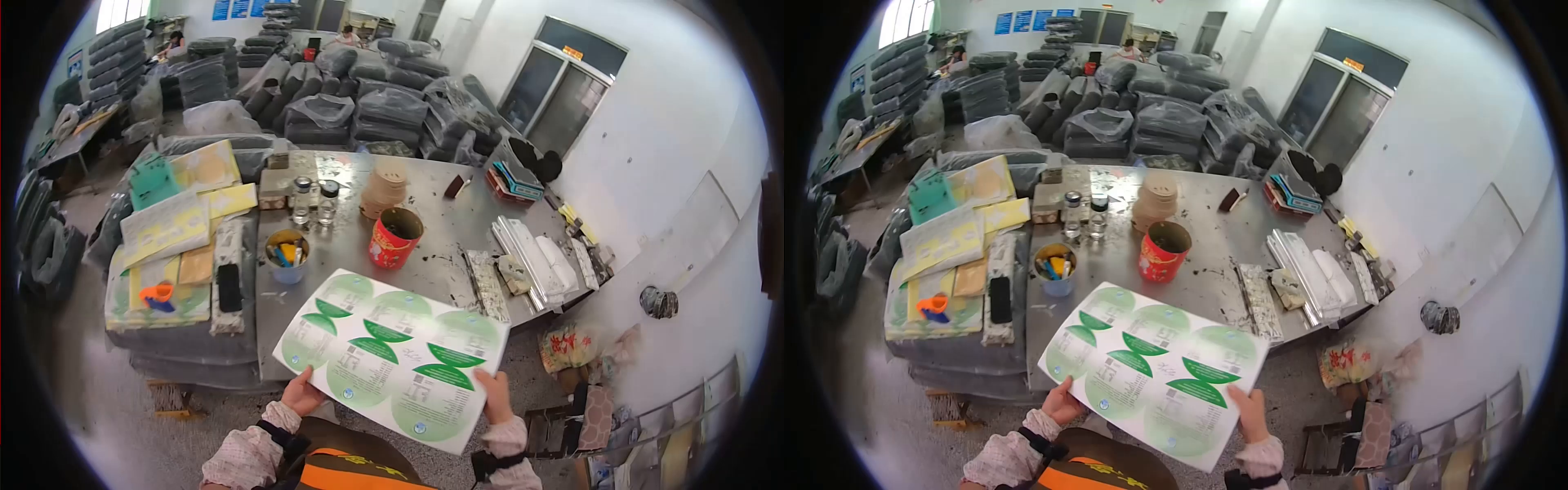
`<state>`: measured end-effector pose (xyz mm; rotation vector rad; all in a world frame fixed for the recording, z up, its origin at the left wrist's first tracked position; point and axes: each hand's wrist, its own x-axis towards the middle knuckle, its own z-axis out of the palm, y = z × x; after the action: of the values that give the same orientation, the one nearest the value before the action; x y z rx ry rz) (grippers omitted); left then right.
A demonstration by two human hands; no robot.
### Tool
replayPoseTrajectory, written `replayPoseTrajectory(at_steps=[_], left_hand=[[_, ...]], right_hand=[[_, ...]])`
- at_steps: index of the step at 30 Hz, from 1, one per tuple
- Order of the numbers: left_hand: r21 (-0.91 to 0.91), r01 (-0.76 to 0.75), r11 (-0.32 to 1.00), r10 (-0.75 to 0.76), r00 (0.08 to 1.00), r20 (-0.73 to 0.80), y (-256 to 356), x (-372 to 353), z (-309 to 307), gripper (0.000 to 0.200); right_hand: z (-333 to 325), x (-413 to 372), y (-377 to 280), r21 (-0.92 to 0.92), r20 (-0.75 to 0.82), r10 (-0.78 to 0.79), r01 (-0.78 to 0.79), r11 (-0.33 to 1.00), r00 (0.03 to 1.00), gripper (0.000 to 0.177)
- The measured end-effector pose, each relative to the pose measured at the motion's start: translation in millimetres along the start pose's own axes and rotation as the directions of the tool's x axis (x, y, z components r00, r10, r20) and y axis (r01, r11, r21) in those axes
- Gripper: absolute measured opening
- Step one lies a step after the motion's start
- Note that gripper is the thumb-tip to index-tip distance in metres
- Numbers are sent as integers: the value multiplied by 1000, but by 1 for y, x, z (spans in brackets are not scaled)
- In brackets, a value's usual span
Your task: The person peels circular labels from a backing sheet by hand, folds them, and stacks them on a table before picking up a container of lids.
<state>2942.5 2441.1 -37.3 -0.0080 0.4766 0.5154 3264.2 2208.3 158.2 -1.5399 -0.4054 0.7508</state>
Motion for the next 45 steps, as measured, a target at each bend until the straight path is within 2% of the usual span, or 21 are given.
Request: replayPoseTrajectory(at_steps=[2, 5, 7, 8, 11, 12, 15, 17, 20, 23, 24, 26, 27, 28, 29, 32, 33, 36, 39, 43, 45], left_hand=[[-14, -36, 999, 34, 990, -135, 2, 39, -5, 43], [-173, 39, 984, -86, 959, -272, 3, 100, -74, 40], [-356, 3, 934, -210, 812, -544, -5, 108, -60, 37], [-140, 126, 982, -180, 848, -498, -13, 108, -70, 37], [-162, 28, 986, -121, 790, -601, -27, 127, -57, 39], [-191, -7, 982, -108, 801, -589, -37, 138, -61, 39], [-234, -142, 962, -8, 840, -543, -68, 189, -56, 38], [-208, -227, 952, 90, 851, -517, -99, 207, -42, 39], [-164, -304, 938, 69, 631, -773, -135, 241, -3, 44], [-6, -11, 1000, 3, 666, -746, -171, 248, 22, 38], [235, 108, 966, 59, 792, -608, -178, 239, 49, 41], [733, 350, 583, 146, 842, -519, -190, 245, 119, 47], [867, 414, 277, 148, 874, -464, -197, 259, 145, 51], [937, 347, -38, 184, 924, -335, -203, 272, 156, 57], [903, 244, -354, 167, 966, -196, -210, 286, 166, 64], [732, -48, -679, 102, 982, 159, -235, 339, 199, 74], [643, -131, -755, 39, 969, 243, -245, 351, 203, 74], [357, -60, -932, 100, 905, 413, -280, 390, 173, 64], [490, -62, -870, 176, 888, 424, -284, 390, 165, 57], [419, 0, -908, 166, 918, 359, -292, 372, 165, 55], [417, -37, -908, 113, 937, 331, -292, 367, 162, 54]], right_hand=[[-17, 71, 58, 89, 17, 140, -141, 986, 990, 36], [-27, 125, 111, 105, 57, 343, -347, 932, 938, 37], [-42, 152, 160, 146, 33, 460, -459, 876, 888, 36], [-49, 158, 173, 130, 18, 500, -498, 858, 866, 37], [-73, 182, 190, -97, 77, 522, -514, 852, 850, 40], [-86, 204, 206, -231, 74, 617, -588, 775, 784, 40], [-70, 274, 141, -372, 189, 400, -311, 875, 897, 36], [-85, 347, 141, -541, 294, 385, -180, 822, 874, 35], [-92, 438, 139, -609, 329, 501, -226, 761, 801, 38], [-95, 494, 138, -713, 263, 574, -245, 657, 775, 44], [-97, 503, 146, -742, 245, 568, -225, 631, 786, 45], [-100, 508, 159, -639, 278, 554, -279, 717, 785, 49], [-104, 510, 166, -583, 289, 548, -310, 751, 785, 51], [-108, 509, 172, -594, 286, 537, -293, 749, 794, 53], [-110, 509, 179, -602, 279, 525, -279, 748, 804, 54], [-104, 506, 167, -620, 252, 489, -249, 744, 835, 57], [-99, 501, 156, -627, 240, 481, -244, 740, 843, 58], [-89, 492, 137, -680, 166, 507, -275, 680, 846, 58], [-94, 489, 147, -650, 176, 471, -257, 715, 864, 56], [-107, 464, 162, -594, 190, 498, -305, 745, 846, 51], [-122, 452, 161, -841, 197, 471, -99, 532, 860, 49]])
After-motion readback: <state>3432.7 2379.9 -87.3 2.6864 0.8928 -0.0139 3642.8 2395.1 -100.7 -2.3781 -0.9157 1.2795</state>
